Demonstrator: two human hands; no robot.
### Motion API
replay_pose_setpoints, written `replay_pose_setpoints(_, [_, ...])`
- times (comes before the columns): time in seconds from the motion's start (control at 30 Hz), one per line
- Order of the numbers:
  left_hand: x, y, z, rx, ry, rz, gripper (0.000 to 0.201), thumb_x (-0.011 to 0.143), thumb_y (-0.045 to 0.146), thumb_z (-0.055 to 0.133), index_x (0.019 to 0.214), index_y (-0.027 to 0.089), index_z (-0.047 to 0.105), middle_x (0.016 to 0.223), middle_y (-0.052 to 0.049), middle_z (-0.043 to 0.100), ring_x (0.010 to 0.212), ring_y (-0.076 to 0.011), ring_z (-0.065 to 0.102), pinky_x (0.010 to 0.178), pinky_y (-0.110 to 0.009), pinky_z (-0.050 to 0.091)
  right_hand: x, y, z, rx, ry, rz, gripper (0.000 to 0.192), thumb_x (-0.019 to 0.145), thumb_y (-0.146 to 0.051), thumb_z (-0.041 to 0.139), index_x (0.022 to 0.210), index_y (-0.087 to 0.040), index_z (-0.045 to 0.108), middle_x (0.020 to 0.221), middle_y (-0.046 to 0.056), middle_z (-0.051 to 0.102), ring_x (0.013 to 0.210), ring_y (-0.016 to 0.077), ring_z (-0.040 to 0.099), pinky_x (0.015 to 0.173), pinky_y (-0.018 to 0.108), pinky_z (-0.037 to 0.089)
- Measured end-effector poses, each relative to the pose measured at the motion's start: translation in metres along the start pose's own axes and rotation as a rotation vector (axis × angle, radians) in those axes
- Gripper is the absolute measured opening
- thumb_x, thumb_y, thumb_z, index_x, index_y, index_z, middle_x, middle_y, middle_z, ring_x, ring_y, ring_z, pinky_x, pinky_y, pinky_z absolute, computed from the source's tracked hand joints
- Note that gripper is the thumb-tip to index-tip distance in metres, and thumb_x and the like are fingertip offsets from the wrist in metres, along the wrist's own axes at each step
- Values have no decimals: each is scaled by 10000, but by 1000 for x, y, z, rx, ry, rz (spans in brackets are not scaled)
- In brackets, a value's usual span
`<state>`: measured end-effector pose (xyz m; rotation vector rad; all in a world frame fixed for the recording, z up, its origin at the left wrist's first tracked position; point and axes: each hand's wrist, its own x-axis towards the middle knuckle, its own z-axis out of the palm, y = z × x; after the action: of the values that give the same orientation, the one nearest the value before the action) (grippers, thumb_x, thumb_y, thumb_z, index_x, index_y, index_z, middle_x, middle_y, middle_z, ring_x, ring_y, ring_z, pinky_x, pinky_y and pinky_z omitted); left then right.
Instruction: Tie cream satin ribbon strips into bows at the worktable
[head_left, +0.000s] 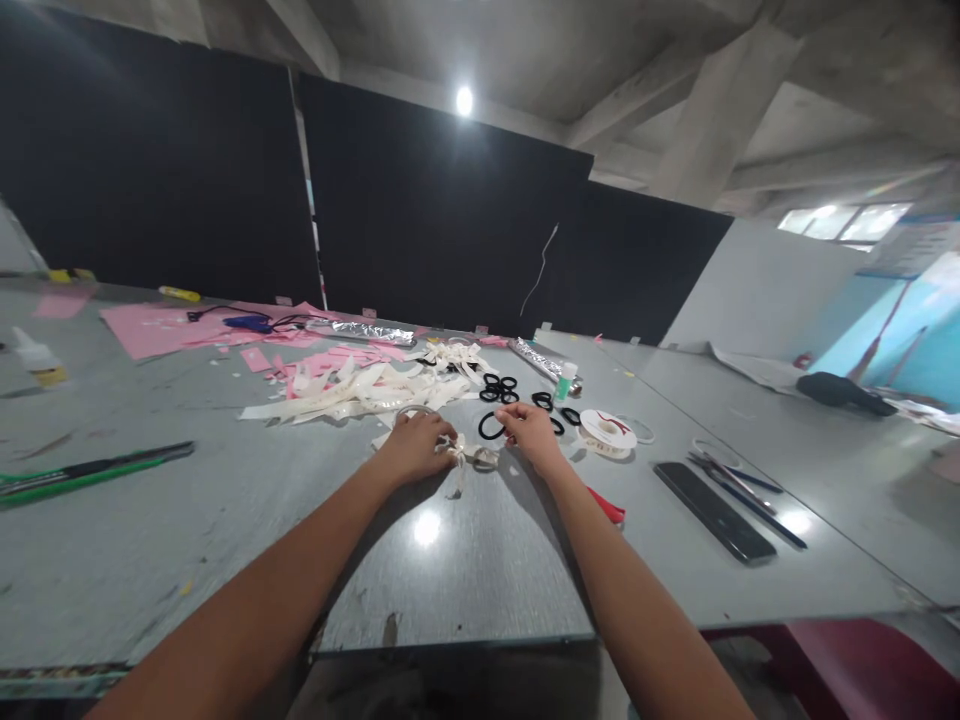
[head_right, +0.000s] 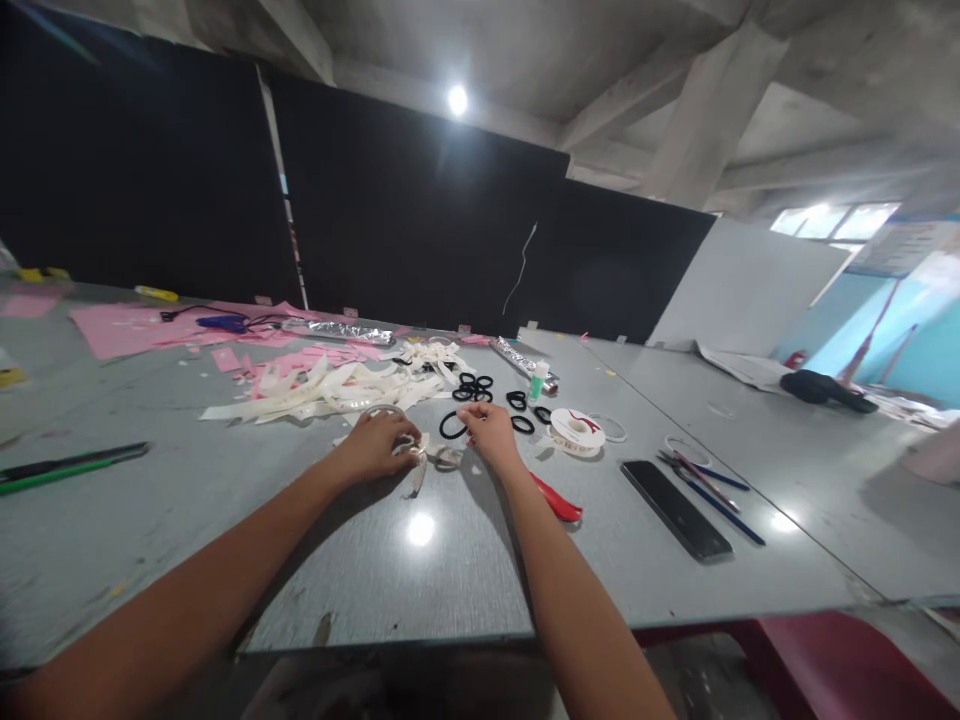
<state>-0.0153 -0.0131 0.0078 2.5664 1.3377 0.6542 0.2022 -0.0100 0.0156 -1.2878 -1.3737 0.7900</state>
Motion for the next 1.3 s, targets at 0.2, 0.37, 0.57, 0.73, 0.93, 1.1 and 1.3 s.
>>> replay_pose_setpoints(0.2, [2, -1, 2, -56, -14, 6, 279, 793, 322, 512, 1009, 273, 682, 999, -61, 673, 1038, -274, 526, 980, -438, 263, -8, -4, 5, 102, -89, 108, 268, 642, -387, 680, 758, -148, 647, 518, -51, 481, 459, 81, 426, 382, 191, 388])
replay_pose_setpoints(0.37, [1, -1, 2, 30, -8, 11, 278, 760, 358, 543, 944, 231, 708, 940, -93, 677, 988, -295, 543, 937, -447, 277, -8, -4, 4, 93, -86, 125, 258, 650, -353, 664, 799, -150, 607, 536, -54, 488, 451, 80, 428, 381, 191, 392])
replay_pose_setpoints(0.57, [0, 6, 0, 73, -25, -50, 300, 748, 393, 549, 949, 234, 705, 894, -82, 670, 958, -286, 554, 920, -447, 293, -6, 9, 13, -41, -58, 73, 223, 682, -319, 609, 848, -171, 598, 554, -61, 495, 426, 90, 446, 384, 202, 390])
replay_pose_setpoints(0.73, [2, 6, 1, -14, -1, -158, 295, 776, 288, 487, 1007, 259, 668, 917, -39, 699, 967, -242, 579, 927, -428, 304, -6, 23, 29, -333, -4, -68, 146, 712, -278, 578, 779, -173, 654, 641, -18, 581, 573, 120, 539, 543, 227, 425])
replay_pose_setpoints(0.93, [4, 4, 0, -86, 74, -180, 258, 779, 223, 465, 933, 262, 668, 953, -6, 701, 956, -212, 602, 930, -407, 313, -5, 26, 33, -479, 24, -107, 163, 739, -262, 561, 825, -182, 674, 721, 5, 643, 672, 142, 576, 622, 239, 404])
replay_pose_setpoints(1.1, [4, 3, 0, -93, 78, -163, 234, 784, 257, 487, 896, 266, 692, 911, -2, 699, 914, -211, 609, 910, -396, 317, -7, 24, 30, -503, 22, -113, 155, 743, -243, 560, 829, -183, 675, 730, 6, 649, 680, 138, 578, 637, 235, 400])
replay_pose_setpoints(1.3, [4, 3, 1, -99, 78, -172, 229, 783, 270, 496, 893, 274, 696, 903, 7, 699, 890, -211, 609, 896, -399, 307, -10, 21, 31, -566, 11, -105, 149, 745, -226, 564, 836, -194, 677, 745, 10, 660, 700, 142, 581, 661, 237, 403])
